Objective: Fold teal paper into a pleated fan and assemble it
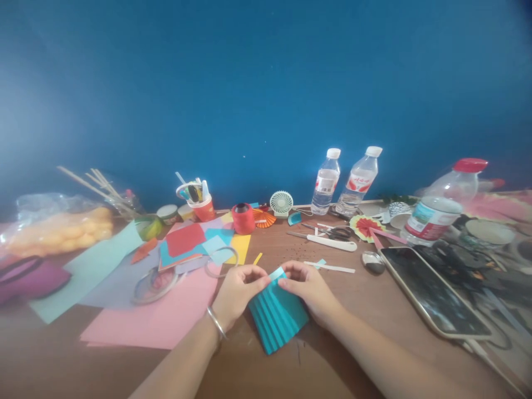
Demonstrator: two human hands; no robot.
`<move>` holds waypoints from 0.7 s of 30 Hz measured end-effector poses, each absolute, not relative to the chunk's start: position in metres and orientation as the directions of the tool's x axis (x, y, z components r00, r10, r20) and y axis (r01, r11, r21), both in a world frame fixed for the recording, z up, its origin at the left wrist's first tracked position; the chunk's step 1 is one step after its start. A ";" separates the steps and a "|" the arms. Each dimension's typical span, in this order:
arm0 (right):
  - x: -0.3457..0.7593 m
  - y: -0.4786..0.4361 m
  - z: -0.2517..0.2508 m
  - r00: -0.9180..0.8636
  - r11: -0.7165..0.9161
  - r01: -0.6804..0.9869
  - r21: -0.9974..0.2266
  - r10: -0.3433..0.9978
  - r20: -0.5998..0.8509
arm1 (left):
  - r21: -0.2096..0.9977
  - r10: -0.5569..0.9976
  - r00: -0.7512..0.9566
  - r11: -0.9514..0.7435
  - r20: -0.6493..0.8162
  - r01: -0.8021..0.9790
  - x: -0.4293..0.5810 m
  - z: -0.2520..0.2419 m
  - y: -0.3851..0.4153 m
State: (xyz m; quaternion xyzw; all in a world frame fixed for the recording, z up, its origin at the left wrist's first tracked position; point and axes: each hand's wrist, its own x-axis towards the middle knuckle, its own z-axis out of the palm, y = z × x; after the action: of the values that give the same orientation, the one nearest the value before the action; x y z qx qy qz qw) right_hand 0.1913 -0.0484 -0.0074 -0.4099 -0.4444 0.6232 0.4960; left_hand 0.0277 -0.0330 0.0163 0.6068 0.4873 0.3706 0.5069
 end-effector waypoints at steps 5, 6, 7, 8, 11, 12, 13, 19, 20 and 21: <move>0.191 -0.050 -0.005 -0.182 -0.109 -0.246 -0.963 0.981 -0.065 | 0.973 0.962 0.272 -0.035 -0.029 0.229 0.030 0.021 -0.037; 0.191 -0.050 -0.005 -0.180 -0.109 -0.238 -0.965 0.982 -0.066 | 0.970 0.962 0.272 -0.044 -0.023 0.239 0.030 0.022 -0.037; 0.191 -0.049 -0.005 -0.178 -0.108 -0.229 -0.967 0.982 -0.068 | 0.967 0.961 0.275 -0.052 -0.020 0.251 0.031 0.023 -0.038; 0.191 -0.049 -0.006 -0.175 -0.108 -0.217 -0.970 0.982 -0.070 | 0.963 0.959 0.281 -0.056 -0.021 0.264 0.031 0.023 -0.038; 0.190 -0.049 -0.007 -0.158 -0.100 -0.187 -0.977 0.985 -0.071 | 0.953 0.957 0.287 -0.050 -0.040 0.300 0.031 0.023 -0.037; 0.190 -0.049 -0.007 -0.153 -0.100 -0.185 -0.978 0.986 -0.072 | 0.950 0.958 0.283 -0.046 -0.045 0.309 0.031 0.023 -0.037; 0.190 -0.049 -0.007 -0.149 -0.103 -0.186 -0.977 0.986 -0.075 | 0.949 0.960 0.277 -0.042 -0.050 0.314 0.031 0.022 -0.036; 0.189 -0.050 -0.006 -0.124 -0.118 -0.188 -0.975 0.988 -0.095 | 0.959 0.959 0.272 -0.002 -0.079 0.283 0.029 0.018 -0.037; 0.189 -0.050 -0.006 -0.120 -0.118 -0.184 -0.976 0.988 -0.097 | 0.962 0.960 0.270 0.003 -0.080 0.274 0.030 0.018 -0.037; 0.189 -0.050 -0.006 -0.118 -0.121 -0.178 -0.976 0.988 -0.101 | 0.964 0.961 0.266 0.006 -0.080 0.265 0.030 0.018 -0.037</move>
State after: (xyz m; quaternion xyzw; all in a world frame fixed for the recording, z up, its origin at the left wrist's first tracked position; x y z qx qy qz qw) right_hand 0.1886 -0.0496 -0.0062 -0.4508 -0.4489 0.5979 0.4877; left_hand 0.0300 -0.0373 0.0177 0.6150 0.4982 0.3444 0.5049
